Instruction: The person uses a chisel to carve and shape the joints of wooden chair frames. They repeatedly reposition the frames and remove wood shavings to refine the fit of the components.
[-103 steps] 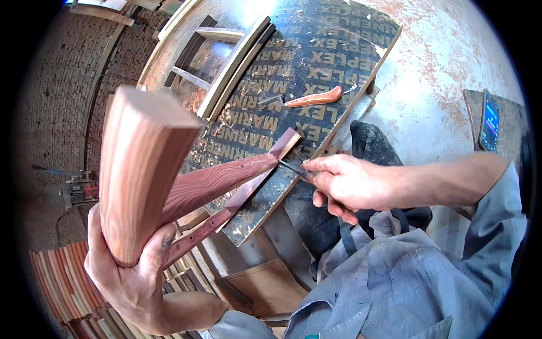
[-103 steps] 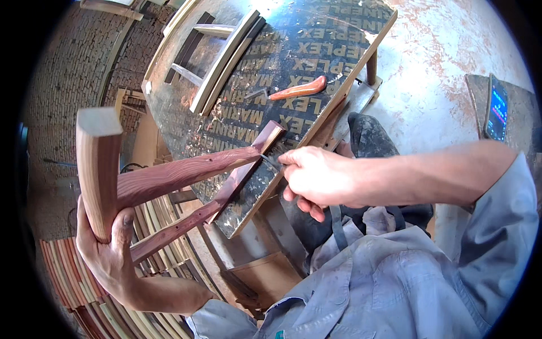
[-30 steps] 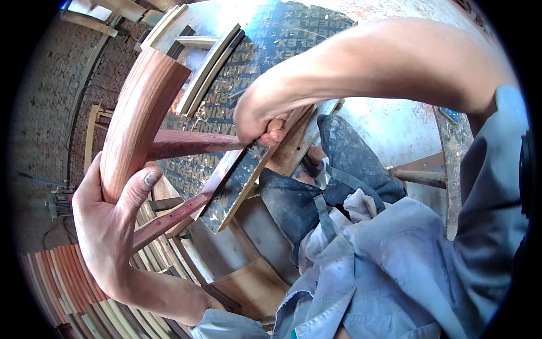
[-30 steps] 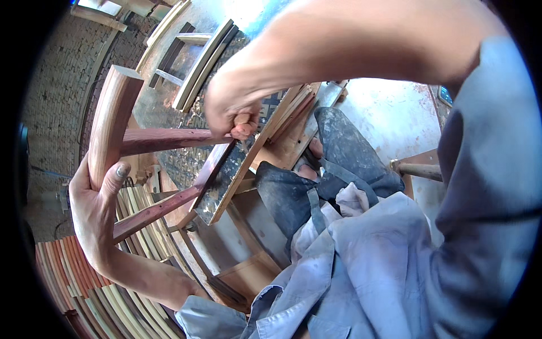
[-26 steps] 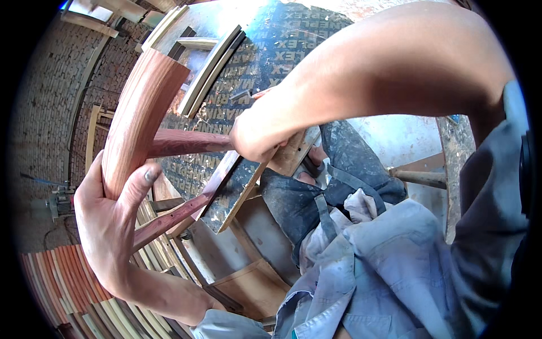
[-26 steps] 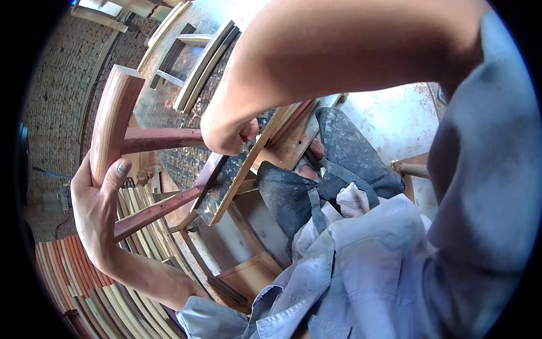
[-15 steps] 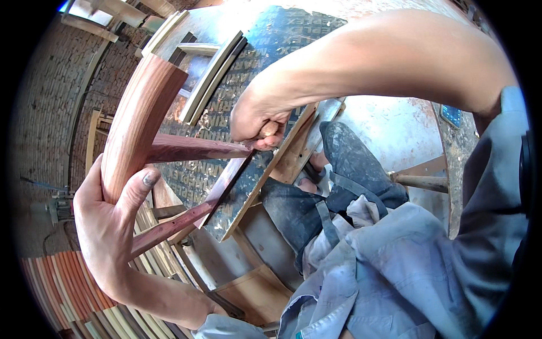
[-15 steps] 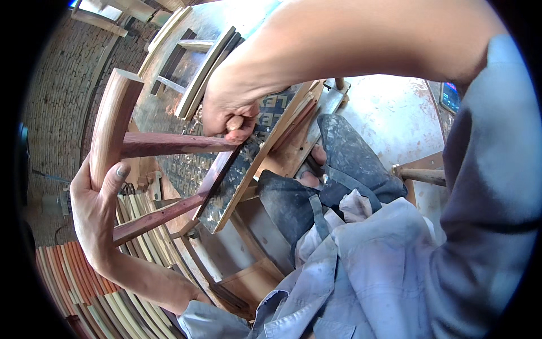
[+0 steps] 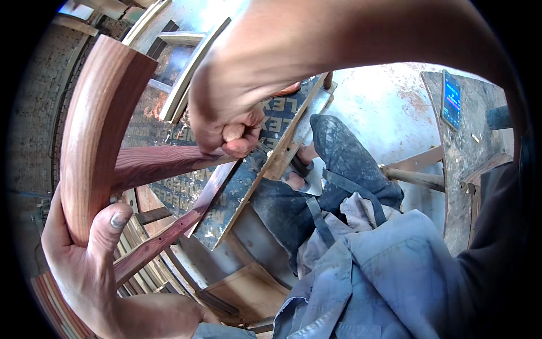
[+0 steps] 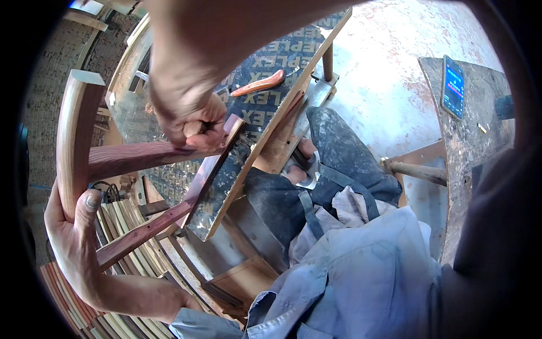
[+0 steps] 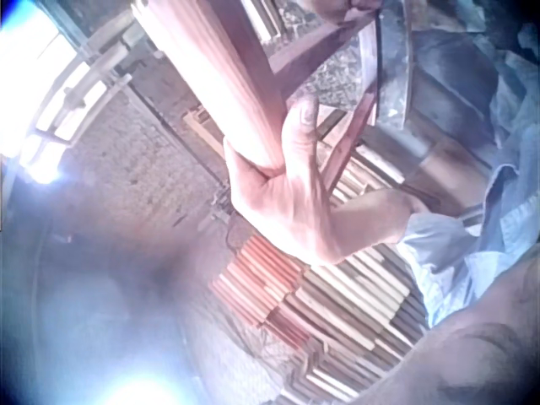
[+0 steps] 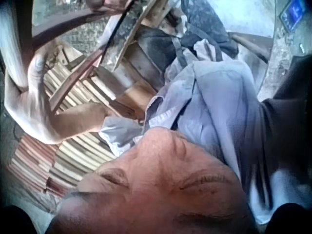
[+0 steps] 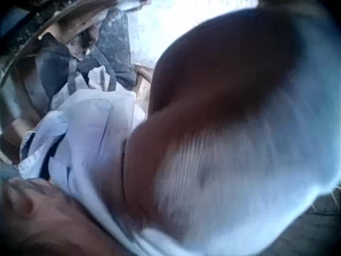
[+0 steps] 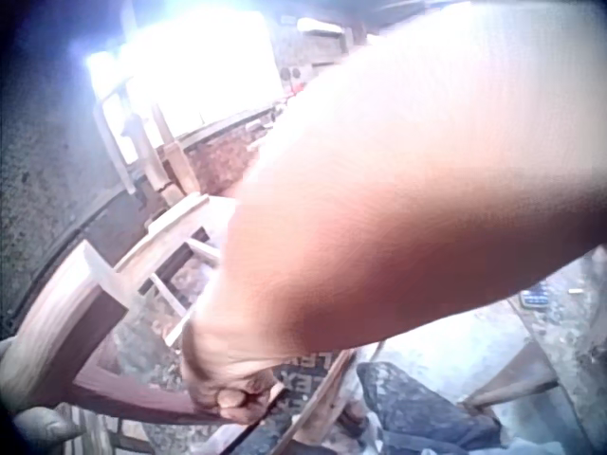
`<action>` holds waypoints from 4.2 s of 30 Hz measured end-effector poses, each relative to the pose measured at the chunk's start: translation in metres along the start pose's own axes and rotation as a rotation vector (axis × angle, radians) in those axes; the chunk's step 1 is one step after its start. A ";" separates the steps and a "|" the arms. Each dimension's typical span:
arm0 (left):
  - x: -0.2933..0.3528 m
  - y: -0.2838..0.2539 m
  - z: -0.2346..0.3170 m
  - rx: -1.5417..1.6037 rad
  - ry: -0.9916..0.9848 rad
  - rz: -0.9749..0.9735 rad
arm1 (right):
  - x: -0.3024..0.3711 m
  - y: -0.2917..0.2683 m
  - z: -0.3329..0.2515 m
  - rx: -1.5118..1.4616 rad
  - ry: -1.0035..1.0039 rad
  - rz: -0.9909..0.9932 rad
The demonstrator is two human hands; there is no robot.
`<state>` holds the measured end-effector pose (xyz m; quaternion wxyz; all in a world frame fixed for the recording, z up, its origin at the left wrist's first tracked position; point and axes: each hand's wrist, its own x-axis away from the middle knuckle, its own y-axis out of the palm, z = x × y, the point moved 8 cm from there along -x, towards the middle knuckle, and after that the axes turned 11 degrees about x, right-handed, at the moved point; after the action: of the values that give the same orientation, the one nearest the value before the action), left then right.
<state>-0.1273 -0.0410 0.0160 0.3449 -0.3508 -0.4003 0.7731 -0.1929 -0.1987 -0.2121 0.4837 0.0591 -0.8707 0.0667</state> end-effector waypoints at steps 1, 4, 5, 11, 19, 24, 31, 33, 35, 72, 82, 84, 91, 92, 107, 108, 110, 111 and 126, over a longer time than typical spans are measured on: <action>0.000 -0.003 0.001 -0.042 0.039 0.037 | 0.001 -0.002 -0.003 0.012 -0.009 0.014; 0.002 -0.002 0.004 -0.025 0.039 0.003 | 0.003 -0.005 -0.007 0.039 -0.019 0.067; 0.003 -0.001 0.006 -0.012 0.044 -0.011 | 0.003 -0.004 -0.004 0.050 -0.017 0.095; -0.004 0.007 0.006 0.050 -0.021 -0.086 | 0.010 0.007 0.051 -0.051 -0.077 0.297; -0.005 0.001 0.008 0.039 -0.041 -0.072 | 0.039 0.039 0.092 0.079 -0.529 0.599; -0.029 0.006 0.008 0.046 0.036 -0.046 | 0.013 0.087 0.132 -0.258 -0.798 0.852; -0.040 -0.009 -0.024 -0.020 -0.059 0.016 | -0.001 0.102 0.133 -0.475 -0.900 0.751; -0.041 -0.010 -0.026 -0.021 -0.082 0.027 | -0.003 0.096 0.137 -0.500 -0.865 0.737; -0.041 -0.012 -0.029 -0.022 -0.046 0.074 | -0.007 0.092 0.139 -0.523 -0.873 0.713; -0.066 -0.008 -0.039 -0.050 0.037 0.153 | -0.018 0.095 0.138 -0.565 -0.880 0.761; -0.071 -0.007 -0.042 -0.045 0.032 0.143 | -0.015 0.094 0.135 -0.545 -0.834 0.683; -0.068 -0.010 -0.043 -0.068 0.060 0.170 | -0.016 0.094 0.135 -0.552 -0.838 0.695; -0.070 -0.008 -0.045 -0.099 -0.019 0.186 | -0.026 0.096 0.131 -0.932 -0.766 0.466; -0.074 -0.009 -0.044 -0.096 0.041 0.149 | -0.027 0.092 0.132 -1.164 -0.693 0.224; -0.032 -0.011 -0.015 -0.187 0.016 0.201 | -0.011 0.088 0.144 -0.504 -0.830 0.699; -0.028 -0.014 -0.011 -0.193 0.037 0.224 | -0.010 0.087 0.145 -0.494 -0.858 0.695; -0.032 -0.007 -0.016 -0.159 0.052 0.235 | -0.009 0.083 0.153 -0.499 -0.871 0.725; -0.034 -0.005 -0.019 -0.141 0.058 0.239 | -0.008 0.081 0.155 -0.507 -0.875 0.735; -0.043 -0.016 -0.041 -0.082 -0.067 0.228 | -0.013 0.071 0.143 -0.447 -0.879 0.642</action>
<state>-0.0680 -0.0535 0.0235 0.2265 -0.3818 -0.4004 0.8016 -0.3170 -0.1529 -0.3026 0.0339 -0.2888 -0.9568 -0.0062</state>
